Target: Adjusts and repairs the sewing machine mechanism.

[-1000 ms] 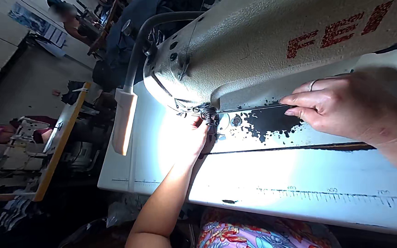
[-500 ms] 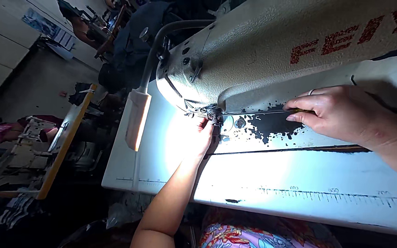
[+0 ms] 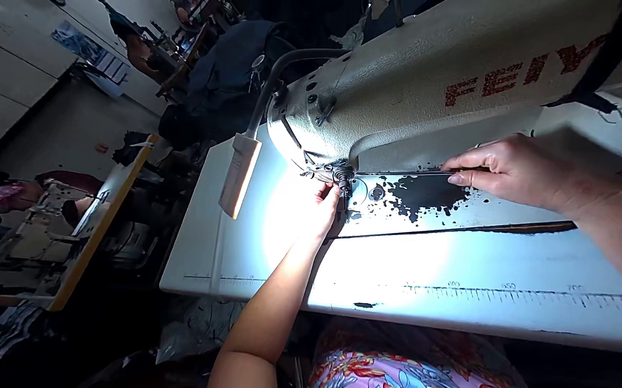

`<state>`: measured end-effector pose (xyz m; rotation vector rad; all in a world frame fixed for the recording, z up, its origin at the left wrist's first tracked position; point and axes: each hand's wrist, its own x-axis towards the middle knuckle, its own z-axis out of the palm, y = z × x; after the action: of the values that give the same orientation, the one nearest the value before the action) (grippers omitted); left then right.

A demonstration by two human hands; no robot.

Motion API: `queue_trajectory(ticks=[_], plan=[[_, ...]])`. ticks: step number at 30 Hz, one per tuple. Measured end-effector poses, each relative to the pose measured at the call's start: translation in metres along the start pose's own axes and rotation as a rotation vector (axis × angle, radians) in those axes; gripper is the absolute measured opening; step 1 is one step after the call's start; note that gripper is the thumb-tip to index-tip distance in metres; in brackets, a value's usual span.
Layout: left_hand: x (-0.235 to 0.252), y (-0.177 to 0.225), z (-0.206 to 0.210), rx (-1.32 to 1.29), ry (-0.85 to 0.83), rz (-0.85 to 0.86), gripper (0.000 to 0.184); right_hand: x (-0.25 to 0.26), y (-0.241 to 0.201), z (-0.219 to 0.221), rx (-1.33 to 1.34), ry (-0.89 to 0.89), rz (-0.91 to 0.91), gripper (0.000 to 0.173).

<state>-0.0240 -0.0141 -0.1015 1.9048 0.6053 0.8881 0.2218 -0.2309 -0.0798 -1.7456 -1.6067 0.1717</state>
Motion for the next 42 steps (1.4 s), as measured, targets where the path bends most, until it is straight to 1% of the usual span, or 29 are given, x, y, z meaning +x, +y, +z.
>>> queue_trajectory(ticks=[7,12,19,26,32,35,40,42], plan=[[0.000,0.000,0.001,-0.019,0.003,-0.002,0.010,0.000,-0.002,-0.003,0.011,-0.005,-0.002,0.018],[0.000,-0.002,0.001,-0.032,0.005,-0.008,0.009,0.001,0.002,-0.003,-0.029,-0.018,-0.010,0.016],[0.001,-0.002,0.002,-0.019,0.008,0.024,0.010,0.001,-0.002,-0.006,-0.044,-0.042,0.001,0.015],[0.001,-0.002,0.002,-0.057,0.008,0.028,0.010,0.002,-0.001,0.002,-0.070,0.017,-0.071,0.019],[0.000,-0.001,0.002,-0.066,0.012,-0.044,0.011,0.002,0.002,0.006,-0.077,0.035,-0.099,0.022],[-0.001,0.001,0.003,-0.078,0.015,-0.065,0.011,0.003,0.001,0.004,-0.078,0.029,-0.093,0.021],[0.000,0.000,0.003,-0.073,0.011,-0.025,0.011,0.002,0.000,0.006,-0.104,0.045,-0.109,0.020],[0.000,-0.002,0.003,-0.079,0.013,-0.007,0.011,0.000,0.001,0.010,-0.141,0.073,-0.150,0.023]])
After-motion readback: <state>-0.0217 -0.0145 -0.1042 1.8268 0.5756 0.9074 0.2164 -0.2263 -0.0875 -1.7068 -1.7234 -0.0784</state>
